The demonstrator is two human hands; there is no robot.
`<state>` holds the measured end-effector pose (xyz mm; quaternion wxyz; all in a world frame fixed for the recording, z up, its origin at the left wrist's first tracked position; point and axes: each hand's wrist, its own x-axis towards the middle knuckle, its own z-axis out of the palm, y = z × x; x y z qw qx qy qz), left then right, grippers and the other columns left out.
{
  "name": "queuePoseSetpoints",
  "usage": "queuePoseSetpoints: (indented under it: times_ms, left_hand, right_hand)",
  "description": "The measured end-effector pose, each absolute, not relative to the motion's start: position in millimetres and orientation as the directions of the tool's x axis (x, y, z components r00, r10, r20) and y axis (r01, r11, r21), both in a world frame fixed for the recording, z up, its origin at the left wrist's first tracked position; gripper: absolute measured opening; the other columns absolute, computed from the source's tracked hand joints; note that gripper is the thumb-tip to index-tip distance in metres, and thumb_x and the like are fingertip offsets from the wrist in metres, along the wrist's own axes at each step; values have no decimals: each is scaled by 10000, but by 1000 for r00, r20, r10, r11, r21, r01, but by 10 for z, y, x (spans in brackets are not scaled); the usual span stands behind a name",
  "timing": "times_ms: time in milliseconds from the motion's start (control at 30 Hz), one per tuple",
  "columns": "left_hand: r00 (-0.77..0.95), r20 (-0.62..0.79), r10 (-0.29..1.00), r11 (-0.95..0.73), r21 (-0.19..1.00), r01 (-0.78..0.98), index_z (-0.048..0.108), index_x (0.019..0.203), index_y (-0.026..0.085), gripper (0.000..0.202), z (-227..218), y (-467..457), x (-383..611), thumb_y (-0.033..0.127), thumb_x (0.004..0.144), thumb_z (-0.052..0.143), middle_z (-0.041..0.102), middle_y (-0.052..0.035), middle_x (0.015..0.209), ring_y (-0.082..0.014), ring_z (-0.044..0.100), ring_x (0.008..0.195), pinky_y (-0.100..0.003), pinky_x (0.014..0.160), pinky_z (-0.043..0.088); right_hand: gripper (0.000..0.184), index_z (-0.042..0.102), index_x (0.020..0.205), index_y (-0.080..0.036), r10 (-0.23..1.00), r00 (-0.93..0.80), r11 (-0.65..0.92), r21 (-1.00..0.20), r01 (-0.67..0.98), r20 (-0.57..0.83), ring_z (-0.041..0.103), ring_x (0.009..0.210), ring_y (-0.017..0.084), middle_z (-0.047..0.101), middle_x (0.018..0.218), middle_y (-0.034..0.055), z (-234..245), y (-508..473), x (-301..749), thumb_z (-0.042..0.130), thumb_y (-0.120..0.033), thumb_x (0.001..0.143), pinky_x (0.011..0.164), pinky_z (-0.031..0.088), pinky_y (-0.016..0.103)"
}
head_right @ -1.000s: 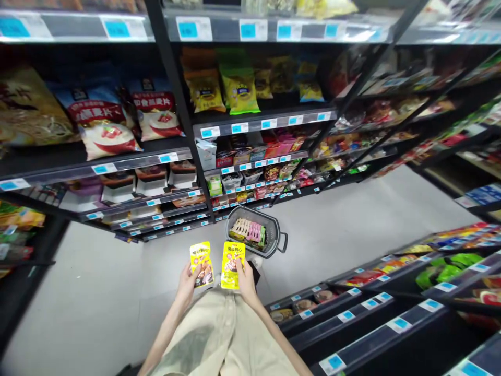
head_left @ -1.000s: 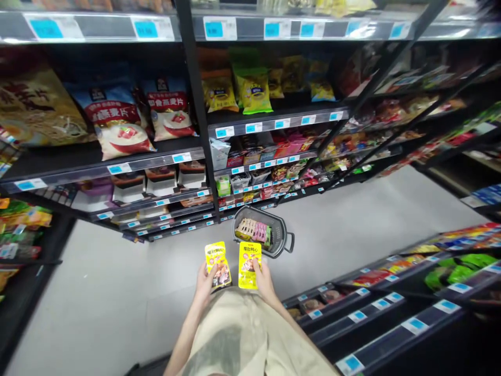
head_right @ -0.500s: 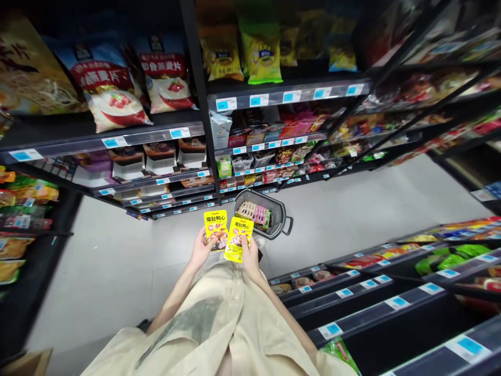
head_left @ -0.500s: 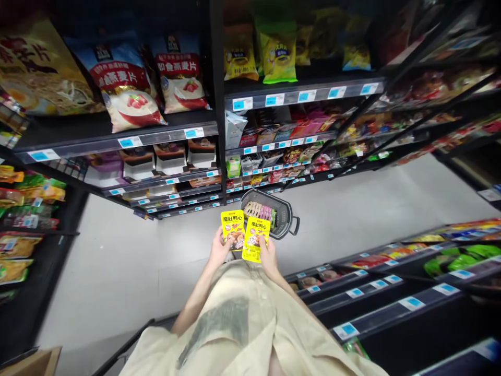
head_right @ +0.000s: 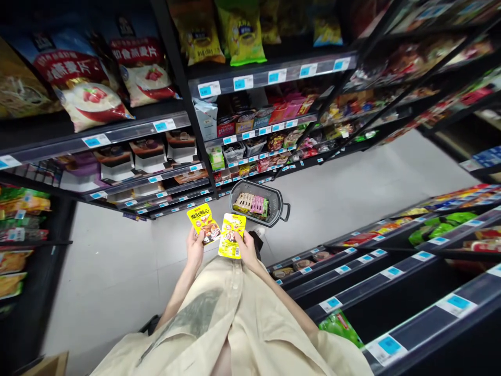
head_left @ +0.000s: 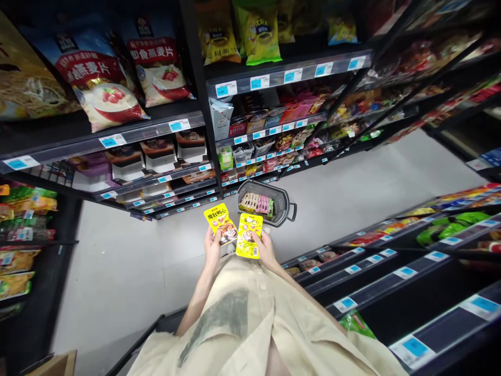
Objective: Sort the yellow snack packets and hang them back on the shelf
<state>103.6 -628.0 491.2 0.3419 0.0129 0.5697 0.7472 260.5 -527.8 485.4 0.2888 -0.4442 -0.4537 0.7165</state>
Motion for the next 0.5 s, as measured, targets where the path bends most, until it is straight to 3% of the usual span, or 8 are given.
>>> queuePoseSetpoints:
  times_ms: [100, 400, 500]
  left_hand:
    - [-801, -371, 469, -77, 887, -455, 666, 1218, 183, 677, 4944, -6308, 990, 555, 697, 885, 778, -116, 1068, -227, 755, 868, -311, 777, 596]
    - [-804, -415, 426, -97, 862, -497, 645, 1128, 213, 537, 4980, -6334, 939, 495, 712, 834, 743, -72, 1102, -210, 718, 923, -331, 838, 558]
    - [-776, -449, 442, -151, 816, -558, 621, 1047, 215, 375, 5043, -6342, 908, 398, 757, 774, 709, -11, 951, -127, 655, 747, -231, 682, 494]
  right_hand:
    - [437, 723, 897, -207, 801, -473, -418, -908, -3, -367, 699, 735, 213, 775, 867, 46, 4851, -5291, 2585, 824, -603, 743, 664, 568, 309]
    - [523, 732, 989, -190, 785, -472, -459, -888, -8, -401, 742, 791, 248, 802, 948, 72, 4833, -5351, 2587, 838, -624, 716, 727, 610, 358]
    - [525, 732, 977, -187, 791, -428, -488, -873, -9, -438, 746, 779, 248, 803, 947, 74, 4820, -5343, 2617, 844, -623, 708, 733, 612, 370]
